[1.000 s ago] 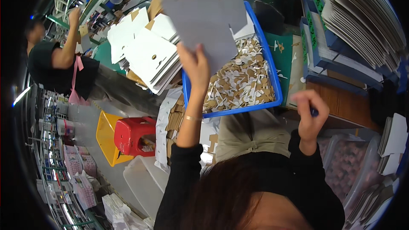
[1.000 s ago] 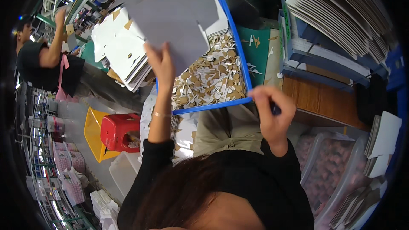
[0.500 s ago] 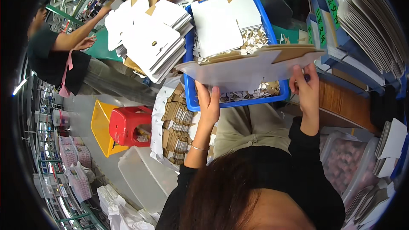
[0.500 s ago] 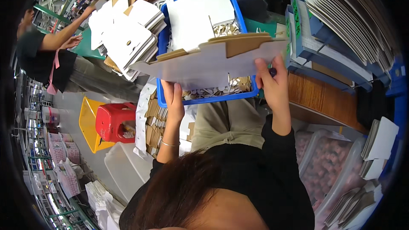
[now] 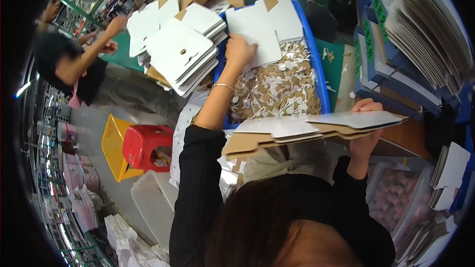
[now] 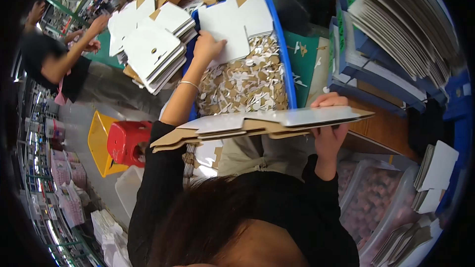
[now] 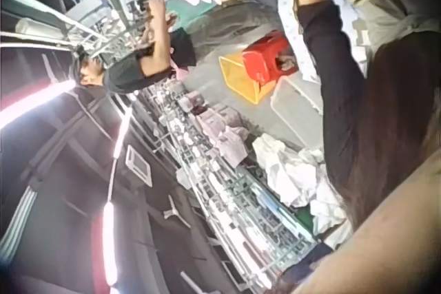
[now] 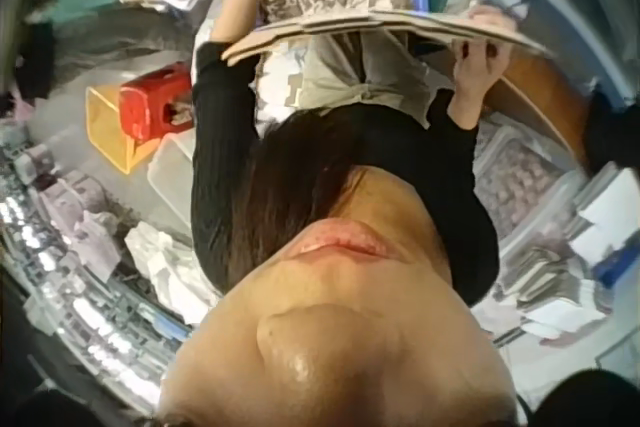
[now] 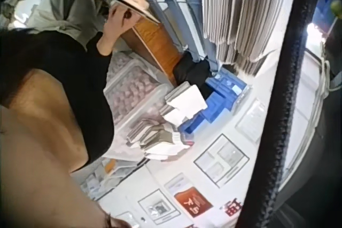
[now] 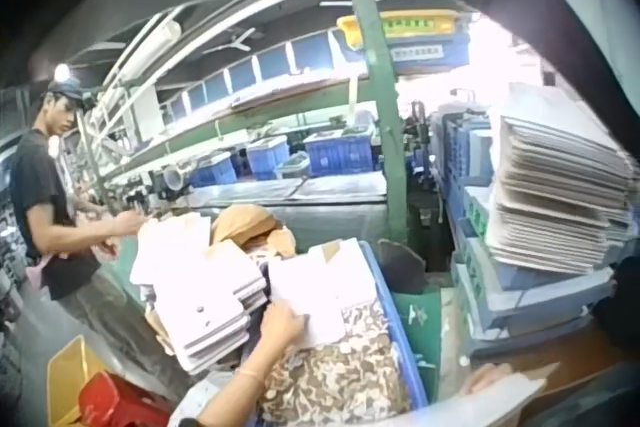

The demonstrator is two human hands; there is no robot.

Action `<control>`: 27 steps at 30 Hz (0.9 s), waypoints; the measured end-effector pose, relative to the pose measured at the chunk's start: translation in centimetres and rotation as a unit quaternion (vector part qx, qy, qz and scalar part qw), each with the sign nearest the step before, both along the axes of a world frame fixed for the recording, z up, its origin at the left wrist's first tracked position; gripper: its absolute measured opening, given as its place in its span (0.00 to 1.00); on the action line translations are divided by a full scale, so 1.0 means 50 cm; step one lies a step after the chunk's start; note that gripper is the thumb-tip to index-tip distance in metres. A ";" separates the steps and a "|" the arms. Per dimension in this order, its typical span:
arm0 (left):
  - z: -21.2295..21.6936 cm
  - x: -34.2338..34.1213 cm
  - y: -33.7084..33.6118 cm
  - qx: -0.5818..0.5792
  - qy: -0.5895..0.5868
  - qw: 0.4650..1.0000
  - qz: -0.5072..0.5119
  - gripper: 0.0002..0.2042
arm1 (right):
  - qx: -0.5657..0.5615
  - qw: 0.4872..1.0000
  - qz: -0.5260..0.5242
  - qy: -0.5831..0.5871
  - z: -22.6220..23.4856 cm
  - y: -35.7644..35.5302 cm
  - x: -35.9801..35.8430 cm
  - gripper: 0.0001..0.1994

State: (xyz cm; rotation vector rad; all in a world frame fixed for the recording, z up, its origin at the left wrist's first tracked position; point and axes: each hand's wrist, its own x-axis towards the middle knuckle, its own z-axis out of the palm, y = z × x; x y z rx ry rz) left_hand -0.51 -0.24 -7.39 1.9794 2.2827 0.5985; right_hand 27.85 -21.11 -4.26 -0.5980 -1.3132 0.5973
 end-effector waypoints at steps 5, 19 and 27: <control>0.017 0.023 0.003 -0.025 0.000 1.000 0.010 0.27 | -0.160 0.983 -0.001 0.087 0.015 -0.027 -0.012 0.03; -0.010 0.037 0.023 0.048 0.043 0.998 0.010 0.28 | -0.199 0.964 -0.052 0.171 -0.038 -0.032 0.014 0.04; 0.004 0.039 0.026 0.044 0.002 0.999 0.030 0.32 | -0.207 0.963 -0.054 0.163 -0.043 -0.022 -0.002 0.04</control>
